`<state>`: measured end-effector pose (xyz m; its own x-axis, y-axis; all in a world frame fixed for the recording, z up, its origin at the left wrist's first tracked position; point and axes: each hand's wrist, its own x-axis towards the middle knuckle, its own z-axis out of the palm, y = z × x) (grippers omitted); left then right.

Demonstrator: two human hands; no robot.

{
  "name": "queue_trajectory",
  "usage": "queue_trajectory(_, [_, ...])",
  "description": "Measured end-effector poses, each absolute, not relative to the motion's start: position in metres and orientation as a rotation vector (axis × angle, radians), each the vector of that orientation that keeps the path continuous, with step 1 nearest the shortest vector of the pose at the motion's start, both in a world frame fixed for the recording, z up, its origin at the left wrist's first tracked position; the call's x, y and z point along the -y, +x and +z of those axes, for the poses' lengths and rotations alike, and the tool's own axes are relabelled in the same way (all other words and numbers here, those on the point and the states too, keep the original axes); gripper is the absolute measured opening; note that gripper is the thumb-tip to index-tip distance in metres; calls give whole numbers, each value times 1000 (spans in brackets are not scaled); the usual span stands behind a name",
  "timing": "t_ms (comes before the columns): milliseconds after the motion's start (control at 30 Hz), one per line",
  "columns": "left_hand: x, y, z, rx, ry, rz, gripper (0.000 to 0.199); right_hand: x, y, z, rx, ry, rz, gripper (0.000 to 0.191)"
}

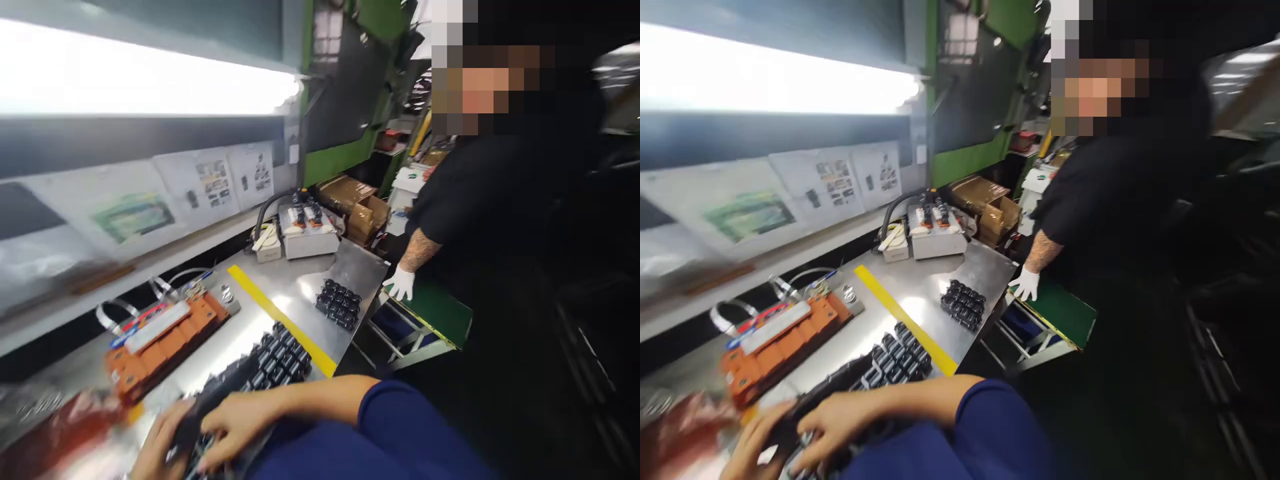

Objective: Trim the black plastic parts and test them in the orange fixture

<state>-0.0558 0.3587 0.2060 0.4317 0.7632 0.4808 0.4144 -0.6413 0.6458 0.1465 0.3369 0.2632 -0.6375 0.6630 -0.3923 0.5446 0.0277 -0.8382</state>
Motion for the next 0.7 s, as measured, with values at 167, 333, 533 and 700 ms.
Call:
queue_trajectory(167, [-346,-23,259,-1351,1611,1082,54,-344,159,286,1326,-1078,2030,26])
queue_trajectory(333, [-348,-22,270,-1270,1282,1146,63,-351,152,285,1182,-982,2081,59])
queue_trajectory(533, [-336,-23,269,-1307,1243,1257,57,-350,141,284,1154,-1013,2053,61])
queue_trajectory(700, [-336,-22,270,-1385,1236,1297,55,-356,137,283,1135,-1015,2055,61])
